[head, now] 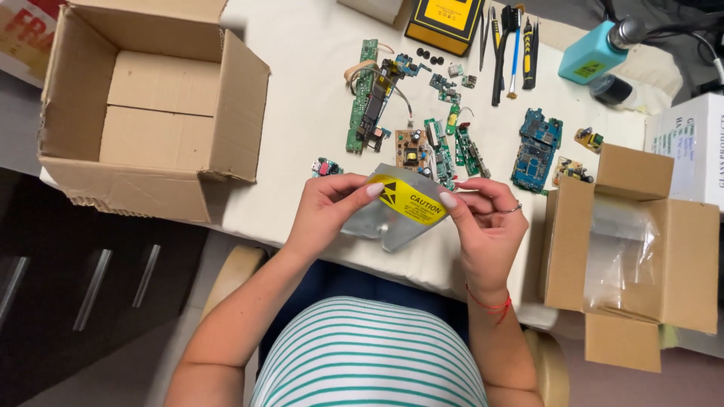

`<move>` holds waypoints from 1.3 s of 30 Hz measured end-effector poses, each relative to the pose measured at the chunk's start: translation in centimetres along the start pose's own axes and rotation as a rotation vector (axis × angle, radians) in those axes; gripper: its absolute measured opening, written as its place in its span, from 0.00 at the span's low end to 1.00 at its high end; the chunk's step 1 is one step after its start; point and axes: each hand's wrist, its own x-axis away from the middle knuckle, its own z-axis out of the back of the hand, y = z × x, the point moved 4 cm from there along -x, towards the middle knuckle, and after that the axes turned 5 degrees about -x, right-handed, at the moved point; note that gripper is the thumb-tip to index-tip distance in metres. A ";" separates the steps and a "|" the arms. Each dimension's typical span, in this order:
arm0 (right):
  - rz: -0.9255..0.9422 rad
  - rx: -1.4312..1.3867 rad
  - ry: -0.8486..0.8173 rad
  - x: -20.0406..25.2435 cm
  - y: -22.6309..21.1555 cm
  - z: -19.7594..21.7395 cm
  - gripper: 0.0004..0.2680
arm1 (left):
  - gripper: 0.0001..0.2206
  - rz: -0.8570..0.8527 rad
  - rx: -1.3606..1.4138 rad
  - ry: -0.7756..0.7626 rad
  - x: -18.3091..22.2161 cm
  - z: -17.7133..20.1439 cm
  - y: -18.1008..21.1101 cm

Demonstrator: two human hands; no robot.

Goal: Cleaning circuit boards with a brush and packing them into anti-static bags and cardboard boxes.

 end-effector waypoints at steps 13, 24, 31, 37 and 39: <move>-0.269 -0.065 -0.288 -4.6 0.6 -6.6 0.03 | 0.08 -0.001 0.064 0.280 -0.5 4.7 2.6; -0.218 -0.149 -0.247 -12.9 1.9 -12.4 0.05 | 0.13 -0.107 0.322 0.573 0.2 10.7 5.0; -0.381 -0.274 -0.310 -20.6 4.9 -20.0 0.08 | 0.14 -0.085 0.359 0.593 1.1 12.7 6.1; -0.437 -0.059 -0.286 -23.9 9.0 -25.5 0.07 | 0.13 -0.100 0.356 0.614 1.5 14.3 6.6; -0.467 -0.078 -0.233 -24.8 12.3 -26.0 0.05 | 0.13 -0.101 0.354 0.624 1.7 14.6 6.4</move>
